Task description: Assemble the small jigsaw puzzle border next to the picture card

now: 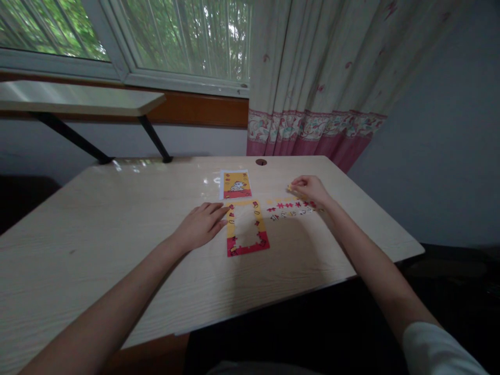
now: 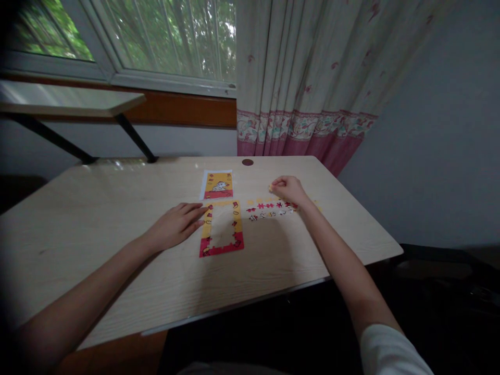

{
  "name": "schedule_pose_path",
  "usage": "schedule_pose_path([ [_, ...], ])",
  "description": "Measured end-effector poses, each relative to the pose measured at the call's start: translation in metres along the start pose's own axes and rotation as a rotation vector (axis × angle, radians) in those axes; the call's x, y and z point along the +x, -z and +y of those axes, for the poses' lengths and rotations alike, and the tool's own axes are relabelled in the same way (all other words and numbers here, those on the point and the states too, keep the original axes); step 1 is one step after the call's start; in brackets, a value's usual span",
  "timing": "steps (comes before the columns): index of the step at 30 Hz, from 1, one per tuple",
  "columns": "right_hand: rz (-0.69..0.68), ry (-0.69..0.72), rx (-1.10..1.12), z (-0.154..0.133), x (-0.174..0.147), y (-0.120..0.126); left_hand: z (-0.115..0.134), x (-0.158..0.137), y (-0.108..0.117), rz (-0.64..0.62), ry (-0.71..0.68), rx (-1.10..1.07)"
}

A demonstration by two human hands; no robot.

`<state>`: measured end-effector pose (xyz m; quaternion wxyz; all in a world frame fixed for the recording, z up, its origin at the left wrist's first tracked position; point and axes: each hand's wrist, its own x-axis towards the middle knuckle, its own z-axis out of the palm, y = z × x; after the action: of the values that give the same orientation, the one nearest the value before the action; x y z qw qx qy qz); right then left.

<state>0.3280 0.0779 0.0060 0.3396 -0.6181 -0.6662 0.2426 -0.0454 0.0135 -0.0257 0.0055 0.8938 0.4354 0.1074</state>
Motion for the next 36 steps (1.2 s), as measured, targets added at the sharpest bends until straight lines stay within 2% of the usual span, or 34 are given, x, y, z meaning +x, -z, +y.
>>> schedule_pose_path([
  [4,-0.264,0.050,0.091,-0.052,-0.012,-0.060,0.001,0.000,0.002,-0.011,-0.003,-0.001],
  [5,-0.295,0.059,0.104,-0.062,-0.014,-0.073,0.001,0.000,0.002,-0.012,-0.001,-0.001],
  [8,-0.312,0.086,0.085,-0.080,-0.016,-0.104,0.002,0.000,0.003,-0.005,0.000,0.002],
  [11,-0.303,0.090,0.026,-0.088,-0.014,-0.121,0.003,0.000,0.003,0.005,-0.007,0.011],
  [16,-0.293,0.083,-0.021,-0.090,-0.012,-0.132,0.004,0.001,0.004,-0.005,-0.005,0.024],
  [36,-0.272,0.187,-0.243,-0.098,-0.017,-0.137,0.005,0.001,0.005,0.000,0.000,0.007],
])
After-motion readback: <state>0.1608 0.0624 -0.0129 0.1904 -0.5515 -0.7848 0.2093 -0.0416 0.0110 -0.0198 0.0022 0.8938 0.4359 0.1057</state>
